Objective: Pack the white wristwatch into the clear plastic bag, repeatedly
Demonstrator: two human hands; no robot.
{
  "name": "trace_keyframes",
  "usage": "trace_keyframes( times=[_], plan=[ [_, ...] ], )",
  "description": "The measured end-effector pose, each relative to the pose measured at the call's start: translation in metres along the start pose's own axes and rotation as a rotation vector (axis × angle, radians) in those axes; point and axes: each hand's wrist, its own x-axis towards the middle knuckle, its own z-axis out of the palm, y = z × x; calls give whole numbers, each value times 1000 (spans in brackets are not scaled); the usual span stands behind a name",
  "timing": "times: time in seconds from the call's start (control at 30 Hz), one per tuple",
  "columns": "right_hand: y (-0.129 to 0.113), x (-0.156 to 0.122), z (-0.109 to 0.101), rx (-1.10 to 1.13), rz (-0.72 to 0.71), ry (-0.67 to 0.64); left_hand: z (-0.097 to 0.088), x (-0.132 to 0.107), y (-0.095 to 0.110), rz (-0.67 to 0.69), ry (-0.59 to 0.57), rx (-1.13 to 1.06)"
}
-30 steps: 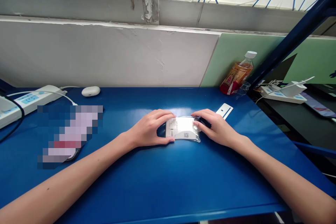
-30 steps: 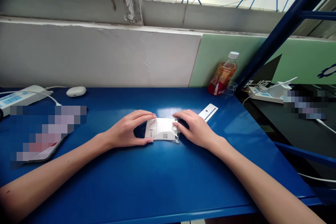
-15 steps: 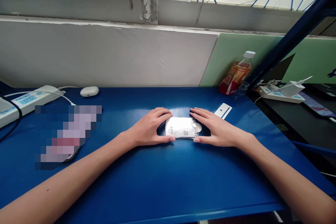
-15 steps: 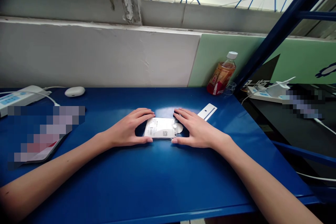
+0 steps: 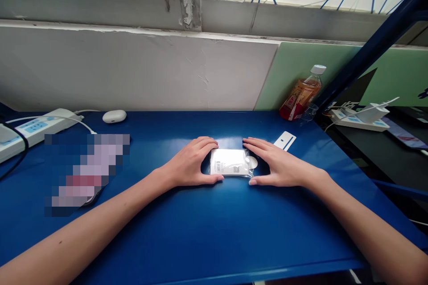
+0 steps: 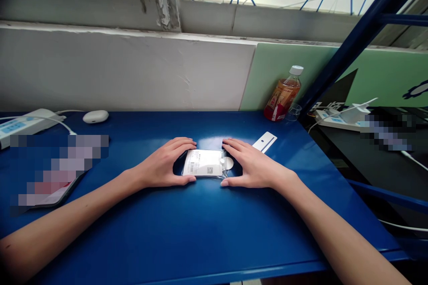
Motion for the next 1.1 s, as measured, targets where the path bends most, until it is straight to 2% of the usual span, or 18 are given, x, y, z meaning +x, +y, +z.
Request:
trace_keyframes(
  times=[0.27, 0.5, 0.73, 0.97, 1.1],
  plan=[
    [0, 2, 4, 2, 9, 25, -1, -1, 1, -37, -17, 22],
    [1, 2, 8, 8, -16, 62, -6, 2, 13, -44, -138, 80],
    [-1, 1, 10, 37, -43, 83, 9, 3, 30, -60, -173, 73],
    [-14, 2, 12, 110, 6, 216, 13, 1, 29, -60, -180, 110],
    [-23, 6, 21, 96, -6, 233, 15, 0, 28, -57, -185, 123]
  ],
)
